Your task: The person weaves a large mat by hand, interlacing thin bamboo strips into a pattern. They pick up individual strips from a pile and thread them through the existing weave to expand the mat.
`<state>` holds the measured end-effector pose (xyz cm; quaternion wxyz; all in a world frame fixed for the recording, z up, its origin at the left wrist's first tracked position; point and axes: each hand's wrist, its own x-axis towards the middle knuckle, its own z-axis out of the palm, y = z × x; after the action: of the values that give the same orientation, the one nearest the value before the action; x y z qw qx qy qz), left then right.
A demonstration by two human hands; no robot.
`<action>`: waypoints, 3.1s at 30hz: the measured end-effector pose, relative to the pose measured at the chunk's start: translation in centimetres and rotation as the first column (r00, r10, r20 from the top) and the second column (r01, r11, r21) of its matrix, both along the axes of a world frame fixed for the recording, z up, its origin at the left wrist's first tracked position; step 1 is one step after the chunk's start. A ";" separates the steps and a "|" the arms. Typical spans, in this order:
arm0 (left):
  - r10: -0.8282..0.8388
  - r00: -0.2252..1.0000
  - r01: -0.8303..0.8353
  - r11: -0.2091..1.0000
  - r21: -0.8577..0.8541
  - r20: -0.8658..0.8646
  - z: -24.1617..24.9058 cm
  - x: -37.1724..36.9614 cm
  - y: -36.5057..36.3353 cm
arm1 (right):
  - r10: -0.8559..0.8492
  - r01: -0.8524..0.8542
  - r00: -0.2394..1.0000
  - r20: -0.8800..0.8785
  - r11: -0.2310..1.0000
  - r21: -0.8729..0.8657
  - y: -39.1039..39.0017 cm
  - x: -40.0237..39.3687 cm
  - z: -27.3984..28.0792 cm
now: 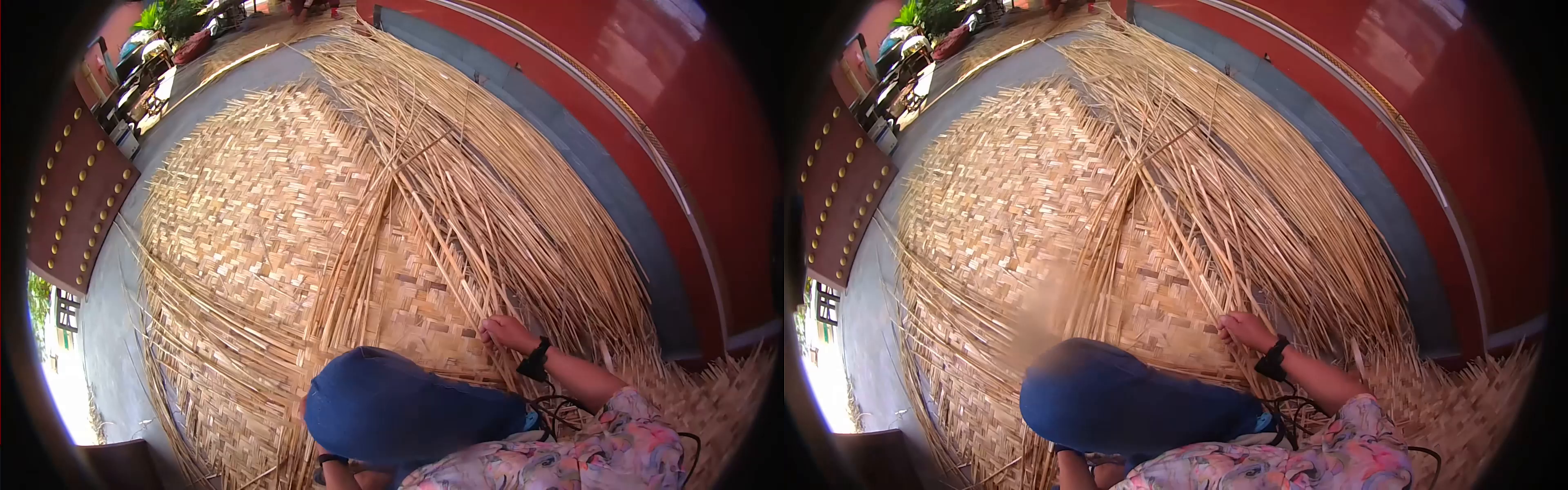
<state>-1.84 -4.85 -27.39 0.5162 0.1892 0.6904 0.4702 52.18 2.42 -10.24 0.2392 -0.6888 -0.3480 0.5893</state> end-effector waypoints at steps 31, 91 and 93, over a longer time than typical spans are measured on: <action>-0.162 0.987 0.161 0.972 -0.170 0.007 1.8 2.6 -0.5 | 0.026 -0.277 0.717 0.696 0.927 0.251 -3.2 12.4 -10.7; -0.555 0.829 0.526 0.815 -0.242 -0.070 8.4 14.0 7.3 | -0.500 0.237 0.862 0.089 0.551 0.800 10.4 34.6 8.5; -0.473 0.869 0.451 0.878 -0.161 -0.144 11.4 9.1 7.9 | -0.551 0.228 0.832 0.057 0.434 0.872 9.0 31.2 17.8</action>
<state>7.31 3.09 -15.96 0.5600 0.3584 0.6961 0.2708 83.36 11.46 7.56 0.6067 -0.6387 -0.4489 0.1496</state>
